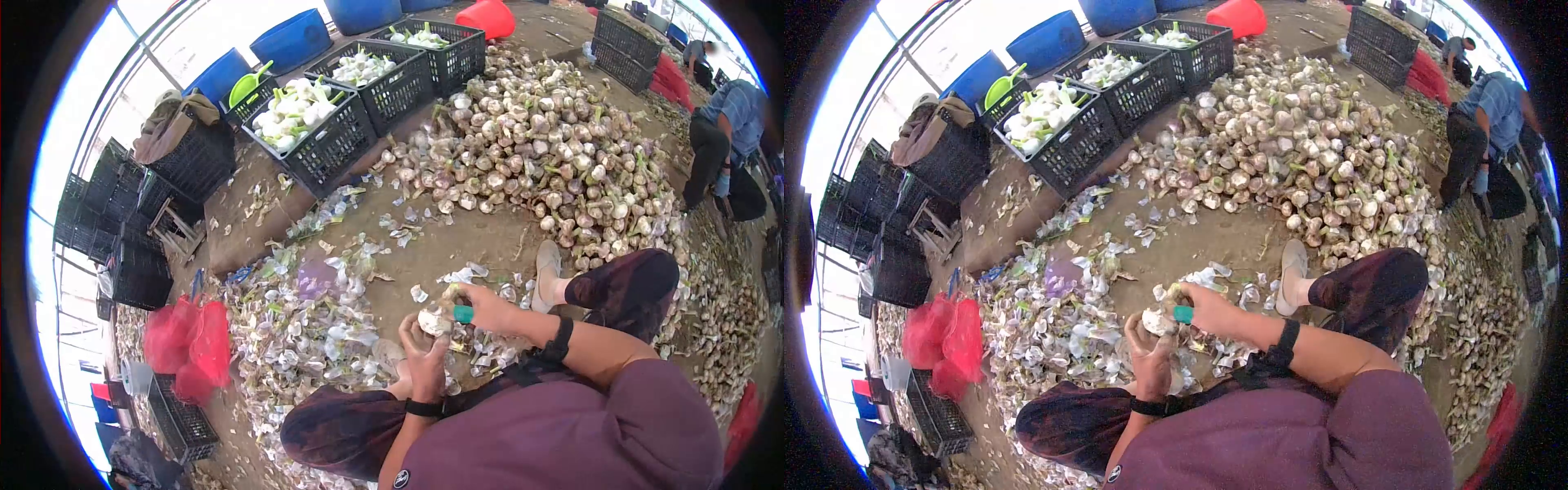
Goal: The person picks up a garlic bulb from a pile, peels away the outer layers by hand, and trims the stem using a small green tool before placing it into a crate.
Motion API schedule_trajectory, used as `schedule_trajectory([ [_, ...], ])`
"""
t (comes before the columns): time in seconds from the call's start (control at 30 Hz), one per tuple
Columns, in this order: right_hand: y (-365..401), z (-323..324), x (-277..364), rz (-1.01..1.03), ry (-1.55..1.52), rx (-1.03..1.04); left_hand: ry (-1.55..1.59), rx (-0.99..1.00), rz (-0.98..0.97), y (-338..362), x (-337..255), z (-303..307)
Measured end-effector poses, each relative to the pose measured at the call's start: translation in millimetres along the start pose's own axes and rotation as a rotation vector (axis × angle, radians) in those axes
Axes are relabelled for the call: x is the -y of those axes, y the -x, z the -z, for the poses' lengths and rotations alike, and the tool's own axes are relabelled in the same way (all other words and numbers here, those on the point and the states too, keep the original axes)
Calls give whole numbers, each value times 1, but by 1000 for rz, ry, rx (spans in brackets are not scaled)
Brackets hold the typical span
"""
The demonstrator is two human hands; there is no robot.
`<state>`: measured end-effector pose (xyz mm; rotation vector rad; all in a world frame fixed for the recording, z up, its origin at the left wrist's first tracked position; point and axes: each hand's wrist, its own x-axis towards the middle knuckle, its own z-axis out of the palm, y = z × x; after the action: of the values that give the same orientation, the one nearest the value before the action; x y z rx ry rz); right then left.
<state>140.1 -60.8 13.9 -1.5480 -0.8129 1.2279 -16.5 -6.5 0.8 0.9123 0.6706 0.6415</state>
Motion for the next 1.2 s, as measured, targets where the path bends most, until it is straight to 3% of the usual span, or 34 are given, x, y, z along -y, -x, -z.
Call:
schedule_trajectory([
  [0.07,1,-5,1,2,32,-69,-79,62,-162,-2,5,0],
  [0.17,-1,-10,-9,131,165,-174,-158,69,-233,1,4,-2],
  [0.33,7,-2,1,273,298,-107,76,78,-27,4,1,6],
  [0.43,10,0,5,493,385,-149,279,107,122,4,4,15],
  [0.6,12,5,21,439,401,-73,592,118,362,-1,2,17],
  [0.73,13,3,16,503,462,-115,192,157,191,-2,5,15],
  [0.83,15,-4,15,617,433,-129,301,27,219,1,1,10],
  [0.97,7,1,5,400,-4,-42,403,139,168,-1,4,14],
  [1.07,7,4,18,-23,-499,-103,420,106,193,3,-5,9],
  [1.1,-2,7,-1,17,-635,-87,470,133,191,4,-6,11],
  [1.2,-16,33,18,-135,-778,-565,574,158,206,8,-7,16],
])
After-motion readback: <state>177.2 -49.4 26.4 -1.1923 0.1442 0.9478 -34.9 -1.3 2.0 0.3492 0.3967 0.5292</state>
